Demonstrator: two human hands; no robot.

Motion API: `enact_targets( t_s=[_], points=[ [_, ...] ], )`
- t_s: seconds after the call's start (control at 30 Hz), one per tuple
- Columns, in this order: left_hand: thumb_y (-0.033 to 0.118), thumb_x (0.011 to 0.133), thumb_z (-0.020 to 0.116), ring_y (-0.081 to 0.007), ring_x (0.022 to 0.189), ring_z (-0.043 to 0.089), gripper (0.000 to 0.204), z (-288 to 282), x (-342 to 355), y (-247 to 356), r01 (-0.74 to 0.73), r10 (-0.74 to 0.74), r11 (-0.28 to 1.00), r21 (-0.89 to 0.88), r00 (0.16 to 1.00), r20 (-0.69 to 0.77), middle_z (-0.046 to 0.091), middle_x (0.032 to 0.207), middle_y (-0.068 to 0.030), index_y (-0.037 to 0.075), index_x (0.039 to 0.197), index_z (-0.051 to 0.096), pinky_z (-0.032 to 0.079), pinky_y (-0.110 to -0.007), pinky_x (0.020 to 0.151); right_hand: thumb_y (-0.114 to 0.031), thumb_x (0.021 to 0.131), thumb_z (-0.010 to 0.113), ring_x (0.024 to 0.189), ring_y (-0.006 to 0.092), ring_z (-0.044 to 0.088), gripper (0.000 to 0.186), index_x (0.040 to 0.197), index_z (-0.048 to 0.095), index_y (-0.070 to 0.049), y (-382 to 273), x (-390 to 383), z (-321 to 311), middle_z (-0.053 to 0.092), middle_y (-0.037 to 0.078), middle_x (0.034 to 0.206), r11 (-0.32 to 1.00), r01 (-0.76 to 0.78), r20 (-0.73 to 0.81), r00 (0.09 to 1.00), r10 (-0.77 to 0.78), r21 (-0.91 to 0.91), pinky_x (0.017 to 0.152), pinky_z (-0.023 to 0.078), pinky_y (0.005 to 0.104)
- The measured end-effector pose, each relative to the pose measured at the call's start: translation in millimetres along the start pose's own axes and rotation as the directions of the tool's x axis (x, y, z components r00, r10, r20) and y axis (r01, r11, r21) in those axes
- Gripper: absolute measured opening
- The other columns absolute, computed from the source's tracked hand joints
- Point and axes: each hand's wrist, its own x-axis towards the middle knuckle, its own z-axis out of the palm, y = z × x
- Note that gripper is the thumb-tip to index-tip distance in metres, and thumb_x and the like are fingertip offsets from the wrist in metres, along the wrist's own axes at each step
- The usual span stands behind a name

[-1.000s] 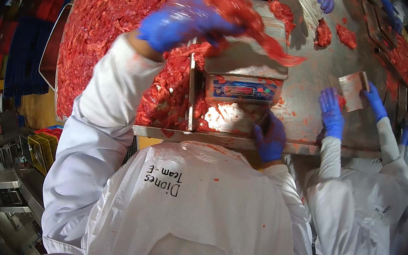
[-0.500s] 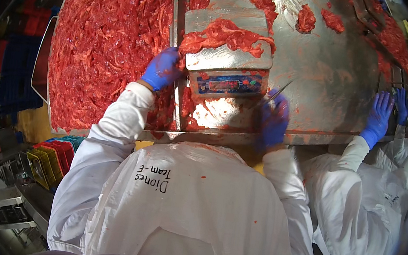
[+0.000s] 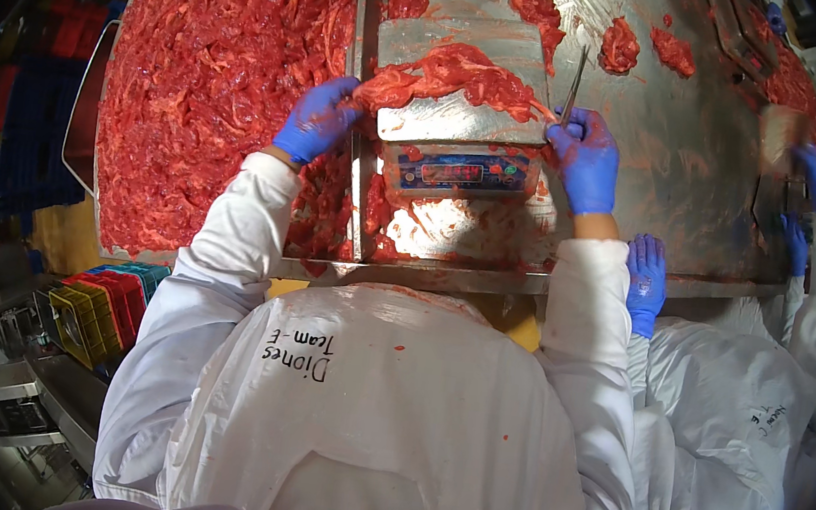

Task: The person uses a knife to cut portions of raw red meat on a metal table. They repeatedly pick up pieces of meat, slice them, and place the cut pieces onto the table surface.

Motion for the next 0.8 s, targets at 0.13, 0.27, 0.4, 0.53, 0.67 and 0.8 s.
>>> enact_targets(
  t_s=[0.13, 0.27, 0.4, 0.53, 0.67, 0.8],
  points=[
    [0.024, 0.099, 0.068, -0.0128, 0.094, 0.064, 0.030, -27, -3, 55, -0.177, 0.188, 0.968, -0.178, 0.981, 0.050, 0.072, 0.096, -0.0084, 0.001, 0.117, 0.070, 0.053, -0.030, 0.085, -0.007, 0.093, 0.074, 0.081, 0.0111, 0.066, 0.035, 0.125, 0.063, 0.005, -66, -24, 11, 0.071, 0.008, 0.095, 0.893, -0.173, 0.262, 0.963, 0.065, 0.415, 0.073, 0.055, 0.0247],
    [0.032, 0.091, 0.077, -0.0227, 0.102, 0.069, 0.042, -2, 12, 82, -0.485, 0.497, 0.864, 0.132, 0.864, -0.079, 0.069, 0.116, -0.0151, 0.003, 0.121, 0.071, 0.055, -0.035, 0.091, -0.012, 0.096, 0.074, 0.092, 0.0132, 0.068, 0.038, 0.128, 0.061, 0.005, -100, -13, 41, 0.071, 0.012, 0.106, 0.778, -0.150, 0.242, 0.970, -0.003, 0.610, 0.082, 0.057, 0.0269],
    [0.038, 0.083, 0.084, -0.0319, 0.109, 0.070, 0.054, -30, -3, 53, -0.258, 0.279, 0.954, 0.155, 0.950, -0.139, 0.066, 0.126, -0.0202, 0.004, 0.123, 0.072, 0.056, -0.040, 0.094, -0.017, 0.095, 0.076, 0.093, 0.0133, 0.067, 0.038, 0.127, 0.064, 0.000, -53, -25, 4, 0.071, 0.008, 0.106, 0.916, 0.198, -0.034, 0.979, -0.199, 0.348, 0.083, 0.056, 0.0276],
    [0.025, 0.086, 0.083, -0.0239, 0.103, 0.071, 0.045, -46, -47, -36, 0.054, -0.037, 0.991, 0.120, 0.990, -0.137, 0.070, 0.118, -0.0162, 0.001, 0.123, 0.070, 0.056, -0.036, 0.090, -0.024, 0.089, 0.083, 0.084, 0.0109, 0.058, 0.040, 0.119, 0.070, -0.002, 23, -74, -44, 0.066, 0.003, 0.097, 0.997, -0.080, 0.304, 0.950, 0.076, 0.000, 0.073, 0.051, 0.0285],
    [0.016, 0.087, 0.082, -0.0189, 0.101, 0.070, 0.040, -11, -52, -55, 0.156, -0.171, 0.953, -0.261, 0.985, -0.037, 0.071, 0.116, -0.0127, 0.000, 0.121, 0.070, 0.056, -0.034, 0.088, -0.021, 0.091, 0.079, 0.085, 0.0113, 0.062, 0.031, 0.115, 0.069, -0.003, 0, -95, 4, 0.069, 0.005, 0.099, 0.986, 0.094, 0.564, 0.826, 0.002, -0.140, 0.077, 0.053, 0.0282],
    [0.015, 0.086, 0.080, -0.0231, 0.100, 0.069, 0.037, -4, -27, -2, -0.068, 0.060, 0.997, -0.048, 0.987, -0.146, 0.070, 0.115, -0.0138, 0.002, 0.119, 0.072, 0.055, -0.036, 0.089, -0.020, 0.094, 0.077, 0.089, 0.0128, 0.066, 0.027, 0.114, 0.069, -0.004, -6, -65, 65, 0.072, 0.008, 0.105, 0.514, -0.604, 0.741, 0.665, -0.096, 0.609, 0.080, 0.055, 0.0293]
  ],
)
